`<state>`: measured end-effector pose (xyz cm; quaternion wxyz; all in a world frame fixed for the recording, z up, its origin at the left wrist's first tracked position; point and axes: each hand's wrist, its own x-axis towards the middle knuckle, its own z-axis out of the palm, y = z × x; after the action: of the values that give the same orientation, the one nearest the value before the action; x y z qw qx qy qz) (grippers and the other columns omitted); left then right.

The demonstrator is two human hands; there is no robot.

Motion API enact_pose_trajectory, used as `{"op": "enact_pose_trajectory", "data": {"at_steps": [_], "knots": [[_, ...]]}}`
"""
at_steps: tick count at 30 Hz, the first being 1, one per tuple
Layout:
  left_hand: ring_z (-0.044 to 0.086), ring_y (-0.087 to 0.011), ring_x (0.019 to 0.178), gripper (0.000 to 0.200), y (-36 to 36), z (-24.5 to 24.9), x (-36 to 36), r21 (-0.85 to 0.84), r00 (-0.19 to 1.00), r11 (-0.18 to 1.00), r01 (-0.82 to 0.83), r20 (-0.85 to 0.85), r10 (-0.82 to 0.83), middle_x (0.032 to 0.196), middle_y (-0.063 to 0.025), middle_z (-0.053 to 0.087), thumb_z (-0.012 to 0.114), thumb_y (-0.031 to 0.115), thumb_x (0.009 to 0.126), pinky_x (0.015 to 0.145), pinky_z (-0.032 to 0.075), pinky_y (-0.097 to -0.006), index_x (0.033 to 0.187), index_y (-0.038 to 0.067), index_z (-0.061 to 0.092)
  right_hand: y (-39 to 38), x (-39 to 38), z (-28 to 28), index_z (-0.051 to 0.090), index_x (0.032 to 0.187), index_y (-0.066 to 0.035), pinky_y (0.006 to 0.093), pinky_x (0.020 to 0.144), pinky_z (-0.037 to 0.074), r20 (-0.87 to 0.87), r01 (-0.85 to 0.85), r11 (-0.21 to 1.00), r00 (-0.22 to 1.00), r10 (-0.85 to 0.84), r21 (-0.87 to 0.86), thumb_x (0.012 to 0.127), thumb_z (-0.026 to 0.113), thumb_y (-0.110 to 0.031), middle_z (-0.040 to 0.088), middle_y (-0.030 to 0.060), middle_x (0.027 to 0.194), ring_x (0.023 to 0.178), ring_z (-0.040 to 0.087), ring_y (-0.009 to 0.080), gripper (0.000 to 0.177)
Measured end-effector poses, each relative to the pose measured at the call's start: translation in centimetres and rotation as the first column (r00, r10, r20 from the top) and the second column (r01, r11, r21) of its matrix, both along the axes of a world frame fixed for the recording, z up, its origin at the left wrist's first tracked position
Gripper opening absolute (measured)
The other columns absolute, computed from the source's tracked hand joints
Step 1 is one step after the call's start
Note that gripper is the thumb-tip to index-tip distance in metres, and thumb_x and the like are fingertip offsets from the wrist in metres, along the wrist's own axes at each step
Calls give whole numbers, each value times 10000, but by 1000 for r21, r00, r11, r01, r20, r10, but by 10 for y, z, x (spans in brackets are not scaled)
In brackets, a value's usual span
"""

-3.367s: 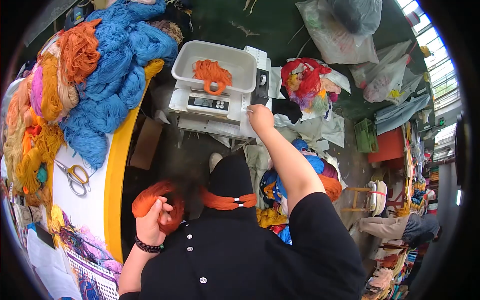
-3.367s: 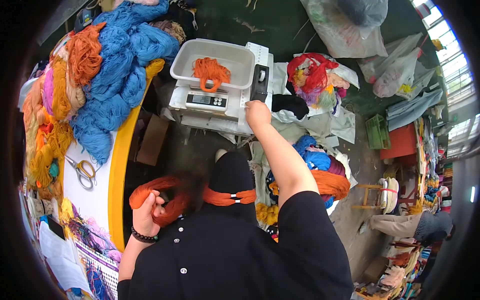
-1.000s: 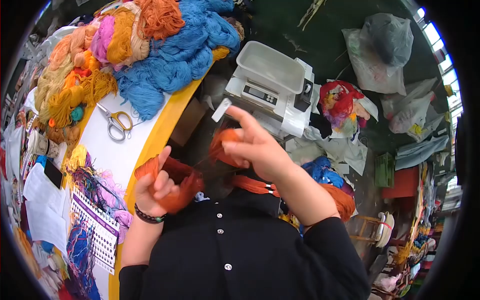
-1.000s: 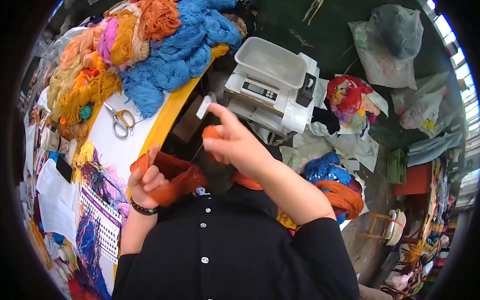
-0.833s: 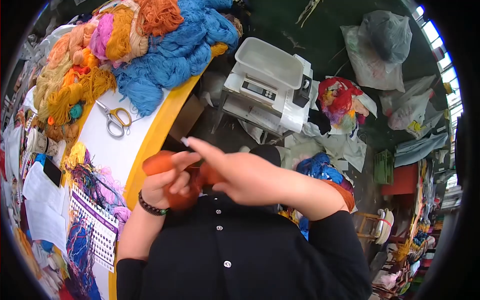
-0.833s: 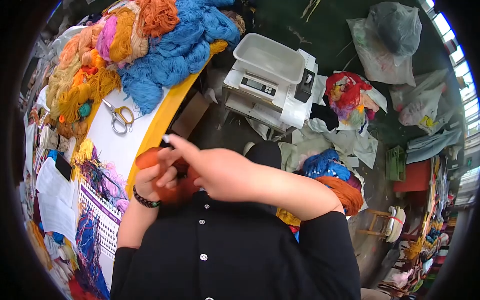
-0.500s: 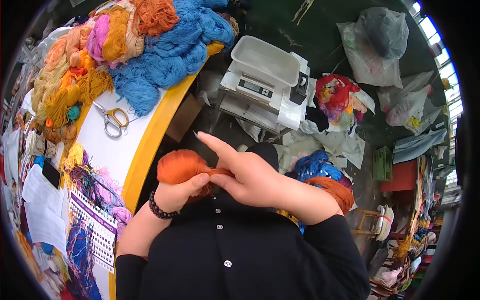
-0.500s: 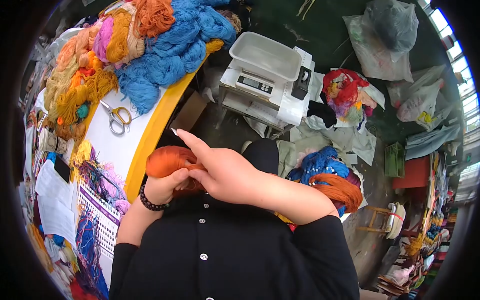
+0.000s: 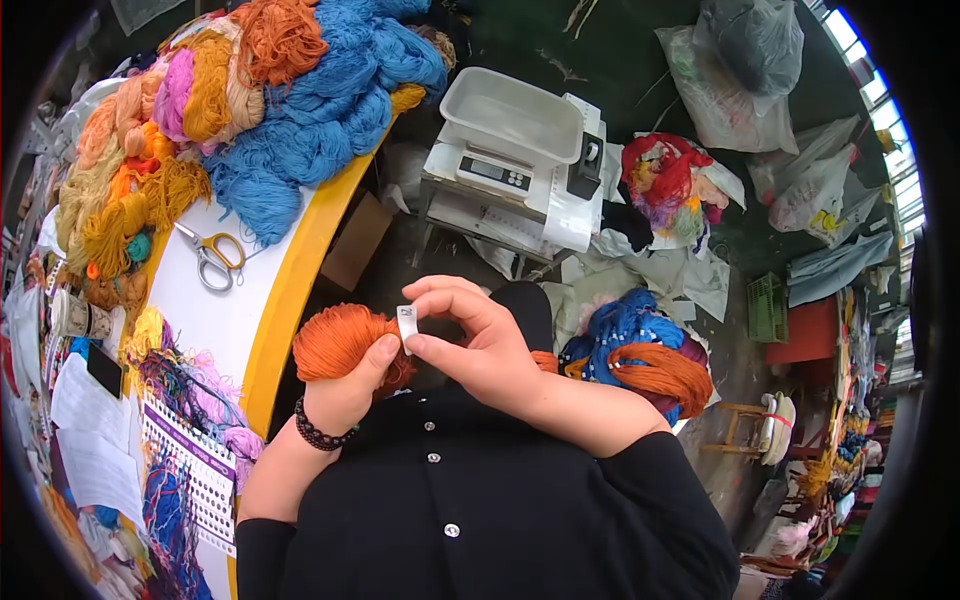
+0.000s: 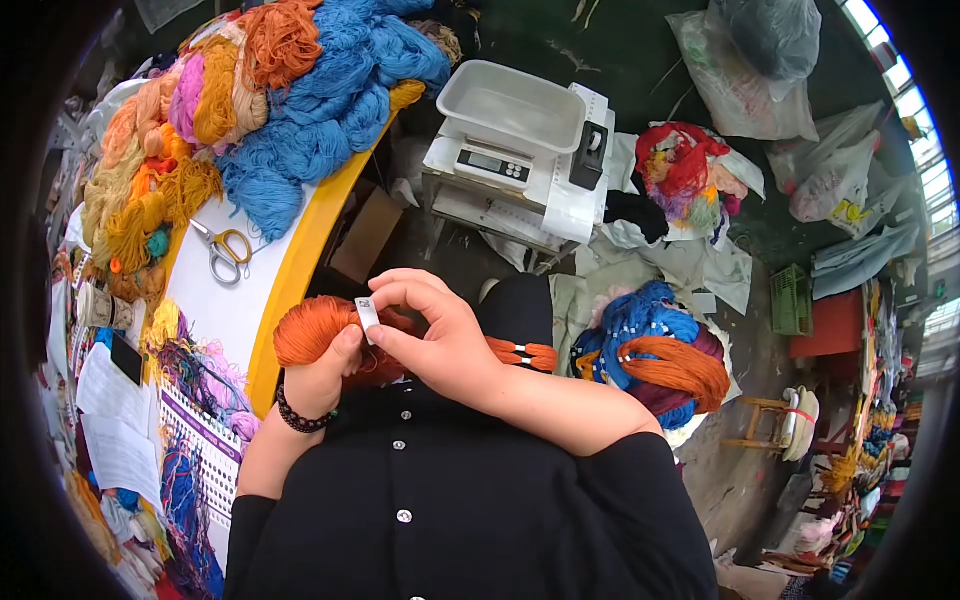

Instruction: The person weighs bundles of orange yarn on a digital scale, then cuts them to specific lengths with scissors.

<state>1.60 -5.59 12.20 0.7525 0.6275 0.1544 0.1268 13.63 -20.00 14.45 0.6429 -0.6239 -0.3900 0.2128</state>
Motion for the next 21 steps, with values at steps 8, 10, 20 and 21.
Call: {"op": "enact_pose_trajectory", "data": {"at_steps": [8,10,20,21], "knots": [[593,-95,765,163,6,13,-4,-5,997,999,34,-64,-35,849,-18,635,639,146,888,680,483,-254,972,7,621,2,5,-1,531,1111,-17,300,655,468,-122,-254,953,964,236,-165,923,535,-99,610,61,798,755,606,151,205],[593,-97,760,164,10,18,-5,6,996,999,48,-69,-47,841,-24,635,643,147,884,675,481,-254,967,8,620,1,11,4,600,976,-23,305,608,460,428,-144,934,859,282,-327,898,566,-117,580,95,721,673,584,242,127],[430,-57,522,84,7,26,-8,-404,993,913,61,-64,-94,632,13,519,586,115,887,506,340,-204,910,36,598,-2,2,6,673,1008,-51,275,420,353,935,60,977,281,-215,207,584,685,-68,526,1,646,489,466,137,425],[478,-72,571,84,5,27,-9,-283,998,958,36,-42,-50,686,3,551,590,104,884,543,378,-211,920,29,600,1,0,3,677,996,-48,276,429,357,886,96,976,408,-218,195,624,693,-72,533,5,640,490,473,140,374]]}}
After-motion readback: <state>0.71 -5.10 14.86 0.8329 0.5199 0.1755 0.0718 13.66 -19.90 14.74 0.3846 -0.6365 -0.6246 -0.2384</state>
